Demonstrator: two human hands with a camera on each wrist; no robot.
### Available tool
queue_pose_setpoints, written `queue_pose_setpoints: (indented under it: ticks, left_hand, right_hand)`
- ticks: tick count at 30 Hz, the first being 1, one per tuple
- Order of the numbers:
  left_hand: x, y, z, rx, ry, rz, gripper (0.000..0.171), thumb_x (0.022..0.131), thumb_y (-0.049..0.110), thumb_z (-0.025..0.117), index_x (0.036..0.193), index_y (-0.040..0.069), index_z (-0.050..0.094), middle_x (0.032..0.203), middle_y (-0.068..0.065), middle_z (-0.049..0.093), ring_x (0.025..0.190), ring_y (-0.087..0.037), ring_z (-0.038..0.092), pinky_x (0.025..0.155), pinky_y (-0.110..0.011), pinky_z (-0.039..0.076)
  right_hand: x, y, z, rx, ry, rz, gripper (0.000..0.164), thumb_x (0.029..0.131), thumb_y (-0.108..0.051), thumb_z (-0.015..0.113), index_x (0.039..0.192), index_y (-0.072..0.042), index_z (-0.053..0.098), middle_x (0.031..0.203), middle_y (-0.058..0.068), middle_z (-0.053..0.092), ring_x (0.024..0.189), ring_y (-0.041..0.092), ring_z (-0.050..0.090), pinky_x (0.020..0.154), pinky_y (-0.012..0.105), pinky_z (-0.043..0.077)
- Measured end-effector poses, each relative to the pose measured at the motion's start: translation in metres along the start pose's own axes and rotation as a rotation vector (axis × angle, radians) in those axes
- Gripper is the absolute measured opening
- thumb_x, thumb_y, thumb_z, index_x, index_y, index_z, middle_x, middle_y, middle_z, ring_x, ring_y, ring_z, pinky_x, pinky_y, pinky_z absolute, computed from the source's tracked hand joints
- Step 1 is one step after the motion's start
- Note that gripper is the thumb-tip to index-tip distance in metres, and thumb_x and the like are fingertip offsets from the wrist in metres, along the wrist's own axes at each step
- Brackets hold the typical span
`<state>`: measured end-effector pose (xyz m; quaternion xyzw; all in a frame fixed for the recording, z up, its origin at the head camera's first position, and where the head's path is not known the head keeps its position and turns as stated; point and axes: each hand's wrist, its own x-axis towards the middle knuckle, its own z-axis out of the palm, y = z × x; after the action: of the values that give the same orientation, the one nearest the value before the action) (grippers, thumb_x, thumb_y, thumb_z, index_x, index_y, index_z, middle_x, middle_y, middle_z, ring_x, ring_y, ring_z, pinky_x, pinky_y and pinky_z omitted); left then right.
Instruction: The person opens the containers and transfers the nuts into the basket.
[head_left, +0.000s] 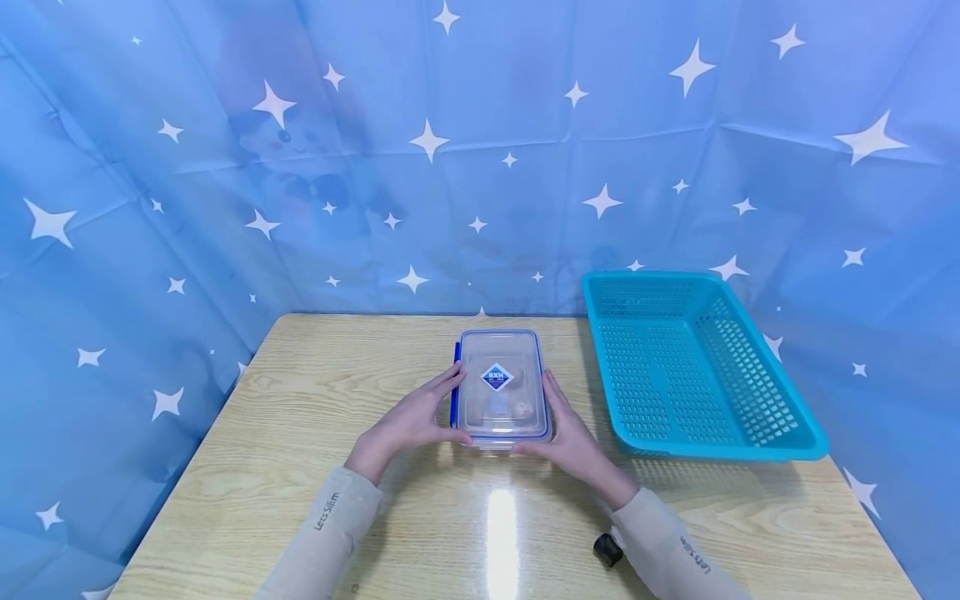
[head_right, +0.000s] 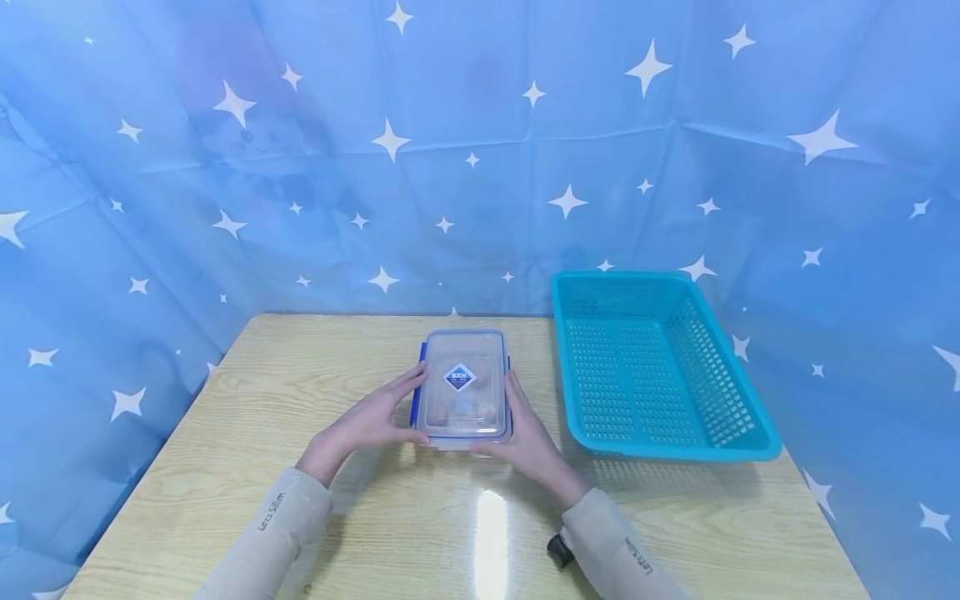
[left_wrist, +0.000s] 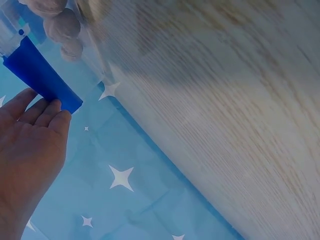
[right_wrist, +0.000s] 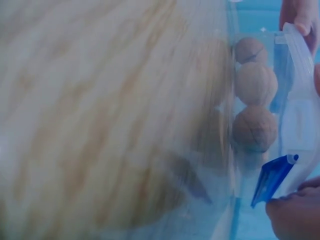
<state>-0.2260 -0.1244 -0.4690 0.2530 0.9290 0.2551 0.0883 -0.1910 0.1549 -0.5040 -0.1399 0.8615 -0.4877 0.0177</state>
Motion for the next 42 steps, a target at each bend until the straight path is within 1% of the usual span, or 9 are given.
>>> queue_pose_setpoints:
  ticks: [6,11,14,20,24,28,32,38,42]
  left_hand:
    - [-0.001,0.000,-0.002,-0.033,-0.006,-0.002,0.112,0.072,0.060,0.081,0.159,0.015,0.026,0.169,0.004,0.013,0.152,-0.031,0.026,0.121,-0.050,0.034]
    - [0.003,-0.001,-0.003,-0.126,0.014,-0.029,0.105,0.076,0.051,0.083,0.158,0.015,0.028,0.168,0.002,0.019,0.153,-0.031,0.025,0.123,-0.052,0.031]
    - [0.007,-0.001,-0.002,-0.185,0.082,-0.060,0.093,0.082,0.040,0.081,0.157,0.013,0.033,0.166,-0.004,0.026,0.152,-0.032,0.027,0.123,-0.053,0.030]
    - [0.016,0.004,0.001,-0.333,0.291,-0.125,0.076,0.088,0.020,0.076,0.152,0.005,0.038,0.159,-0.017,0.038,0.144,-0.039,0.041,0.114,-0.050,0.043]
    - [0.019,0.011,0.003,-0.464,0.362,-0.198,0.072,0.090,0.017,0.074,0.152,0.004,0.039,0.157,-0.018,0.041,0.144,-0.037,0.042,0.113,-0.046,0.045]
    - [0.019,0.015,0.007,-0.572,0.387,-0.264,0.067,0.092,0.017,0.071,0.150,0.003,0.041,0.154,-0.019,0.046,0.140,-0.037,0.047,0.112,-0.045,0.046]
    - [0.020,0.015,0.013,-0.623,0.405,-0.304,0.062,0.093,0.018,0.071,0.147,0.001,0.047,0.146,-0.021,0.053,0.133,-0.036,0.055,0.108,-0.043,0.050]
    - [0.021,0.010,0.021,-0.624,0.412,-0.366,0.052,0.093,0.020,0.070,0.138,-0.001,0.056,0.131,-0.023,0.065,0.121,-0.034,0.065,0.102,-0.040,0.055]
    - [0.022,0.007,0.024,-0.605,0.406,-0.392,0.047,0.093,0.023,0.071,0.133,0.000,0.062,0.119,-0.022,0.071,0.110,-0.033,0.070,0.091,-0.037,0.061]
  right_hand:
    - [0.000,-0.002,0.000,-0.021,-0.004,0.018,0.126,0.072,-0.039,0.089,0.160,-0.002,0.006,0.168,0.019,0.003,0.152,0.044,0.014,0.122,0.060,0.019]
    - [-0.001,-0.003,0.000,-0.030,-0.003,0.047,0.126,0.072,-0.041,0.088,0.160,-0.003,0.006,0.169,0.015,0.001,0.153,0.043,0.013,0.122,0.060,0.018]
    - [-0.002,-0.004,0.001,-0.028,-0.008,0.070,0.128,0.071,-0.043,0.088,0.160,-0.005,0.005,0.169,0.012,-0.001,0.153,0.042,0.012,0.123,0.060,0.017]
    - [-0.004,-0.006,0.002,-0.038,-0.013,0.088,0.129,0.071,-0.044,0.088,0.160,-0.004,0.005,0.169,0.011,-0.002,0.154,0.041,0.011,0.123,0.060,0.016]
    - [-0.004,-0.007,0.002,-0.037,-0.009,0.089,0.128,0.071,-0.043,0.088,0.160,-0.004,0.005,0.169,0.012,-0.002,0.154,0.041,0.010,0.123,0.059,0.016]
    - [-0.003,-0.008,0.001,-0.039,-0.008,0.091,0.128,0.071,-0.043,0.088,0.160,-0.005,0.005,0.169,0.012,-0.001,0.154,0.041,0.010,0.123,0.059,0.016]
    - [-0.003,-0.008,0.001,-0.044,-0.010,0.096,0.128,0.071,-0.043,0.088,0.160,-0.004,0.005,0.169,0.012,-0.001,0.154,0.040,0.010,0.124,0.058,0.016]
    - [-0.003,-0.007,0.001,-0.057,-0.012,0.093,0.127,0.072,-0.044,0.087,0.160,-0.003,0.005,0.169,0.015,0.001,0.154,0.040,0.010,0.124,0.058,0.016]
    - [-0.003,-0.007,0.001,-0.069,-0.015,0.095,0.127,0.072,-0.045,0.087,0.160,-0.004,0.005,0.169,0.016,0.001,0.154,0.040,0.011,0.123,0.059,0.017]
